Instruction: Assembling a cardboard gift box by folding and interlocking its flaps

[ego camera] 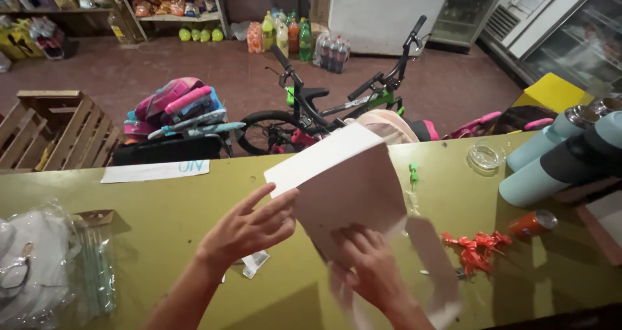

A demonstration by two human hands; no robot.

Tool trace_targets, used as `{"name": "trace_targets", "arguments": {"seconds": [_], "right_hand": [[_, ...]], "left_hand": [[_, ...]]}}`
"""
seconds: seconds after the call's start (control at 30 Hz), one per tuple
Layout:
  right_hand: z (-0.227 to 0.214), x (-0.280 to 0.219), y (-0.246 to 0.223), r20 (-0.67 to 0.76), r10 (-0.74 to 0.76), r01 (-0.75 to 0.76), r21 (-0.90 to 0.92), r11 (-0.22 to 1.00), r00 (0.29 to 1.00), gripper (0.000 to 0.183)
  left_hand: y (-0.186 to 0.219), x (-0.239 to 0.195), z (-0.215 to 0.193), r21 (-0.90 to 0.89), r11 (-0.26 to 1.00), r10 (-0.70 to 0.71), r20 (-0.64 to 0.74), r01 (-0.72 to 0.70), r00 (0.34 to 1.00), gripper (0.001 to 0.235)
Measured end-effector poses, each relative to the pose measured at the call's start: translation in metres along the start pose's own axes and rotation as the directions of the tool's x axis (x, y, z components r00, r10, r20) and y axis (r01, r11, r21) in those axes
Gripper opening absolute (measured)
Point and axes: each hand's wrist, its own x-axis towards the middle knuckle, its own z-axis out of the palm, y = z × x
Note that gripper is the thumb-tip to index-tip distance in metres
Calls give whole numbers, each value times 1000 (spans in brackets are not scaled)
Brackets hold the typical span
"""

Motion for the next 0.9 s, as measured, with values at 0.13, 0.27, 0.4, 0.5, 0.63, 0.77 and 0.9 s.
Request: {"name": "trace_targets", "arguments": {"seconds": [0.13,0.27,0.4,0.5,0.63,0.77,0.9], "right_hand": [[-15,33,-22,5,-95,95,83,992,995,44],[2,35,-24,-28,-99,102,204,974,995,18],[4,25,-8,-191,59,-37,118,992,980,13],[13,7,40,-204,306,-333,-112,936,930,39],[44,-19,98,-138,416,-413,49,909,899,44],[88,-46,138,-105,383,-384,10,923,918,55],[75,-23,118,97,601,-607,34,794,793,56]], "left_hand": [[-7,-1,-9,63,998,-11,-66,15,998,25],[-8,8,-17,-14,1000,-25,17,26,1000,21],[-1,-7,8,-139,990,-16,158,39,987,18],[11,-24,33,-191,980,-7,204,46,979,17],[34,-36,54,-277,958,-16,211,75,977,17],[50,-40,60,-165,982,-115,-130,93,985,16],[53,-64,66,-273,961,-5,171,52,985,20]]}}
